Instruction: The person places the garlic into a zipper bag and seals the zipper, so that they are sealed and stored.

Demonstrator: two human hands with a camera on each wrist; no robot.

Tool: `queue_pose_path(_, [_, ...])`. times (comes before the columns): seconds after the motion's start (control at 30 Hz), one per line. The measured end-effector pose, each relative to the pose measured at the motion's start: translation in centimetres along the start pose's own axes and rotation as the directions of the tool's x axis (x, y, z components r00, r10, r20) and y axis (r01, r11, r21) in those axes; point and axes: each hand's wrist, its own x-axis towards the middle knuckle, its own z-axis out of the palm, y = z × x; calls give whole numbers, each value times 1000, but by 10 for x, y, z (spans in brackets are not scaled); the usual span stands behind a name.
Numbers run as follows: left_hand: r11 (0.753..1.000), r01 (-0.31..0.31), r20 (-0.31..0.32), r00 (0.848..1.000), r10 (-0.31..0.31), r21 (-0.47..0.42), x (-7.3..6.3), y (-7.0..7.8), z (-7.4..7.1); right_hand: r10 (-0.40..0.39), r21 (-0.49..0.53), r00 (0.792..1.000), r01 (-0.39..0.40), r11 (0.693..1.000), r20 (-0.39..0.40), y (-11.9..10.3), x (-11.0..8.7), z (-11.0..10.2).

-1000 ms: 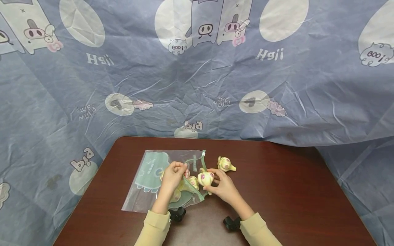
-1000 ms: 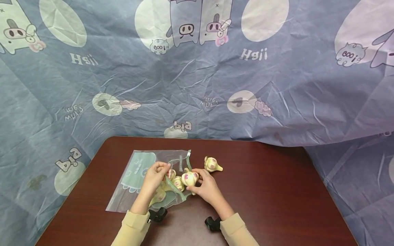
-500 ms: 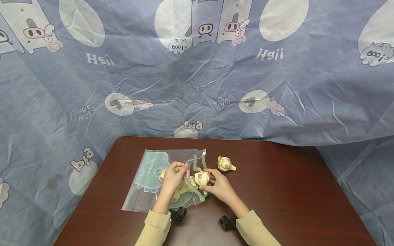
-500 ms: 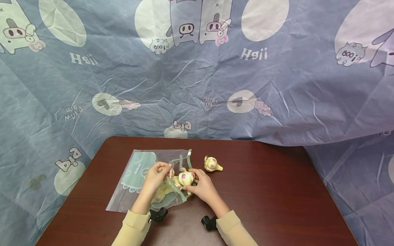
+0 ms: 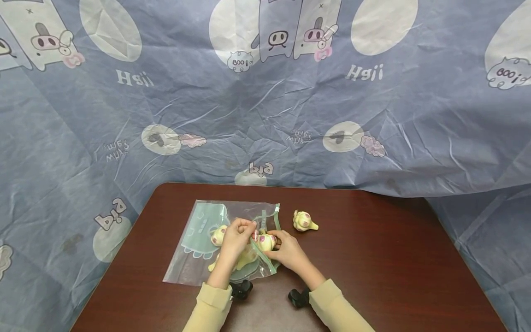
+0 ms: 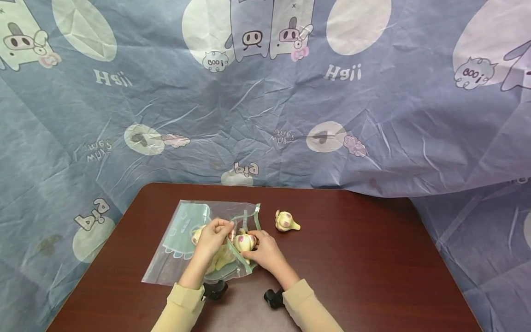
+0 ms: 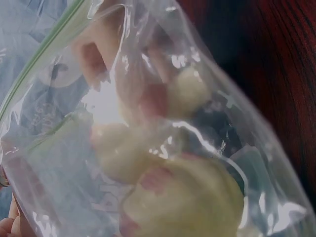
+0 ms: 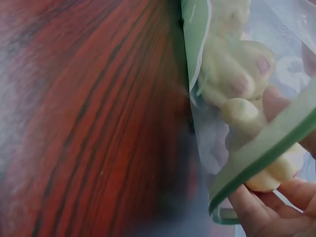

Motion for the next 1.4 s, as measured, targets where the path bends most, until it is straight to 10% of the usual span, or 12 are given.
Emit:
queue_pose_path(0.53, [998, -3, -16, 1000, 4, 67, 8, -16, 2, -30, -241, 999, 37, 970, 30, -9, 10, 12])
queue_pose_path(1.13, [1000, -10, -18, 1000, 10, -4, 7, -14, -1, -128, -279, 989, 100, 955, -81, -17, -2, 10])
queue_pose_path(1.4, [1000, -4, 3, 1000, 4, -14, -7, 12, -4, -143, -217, 977, 108, 970, -156, -21, -11, 0])
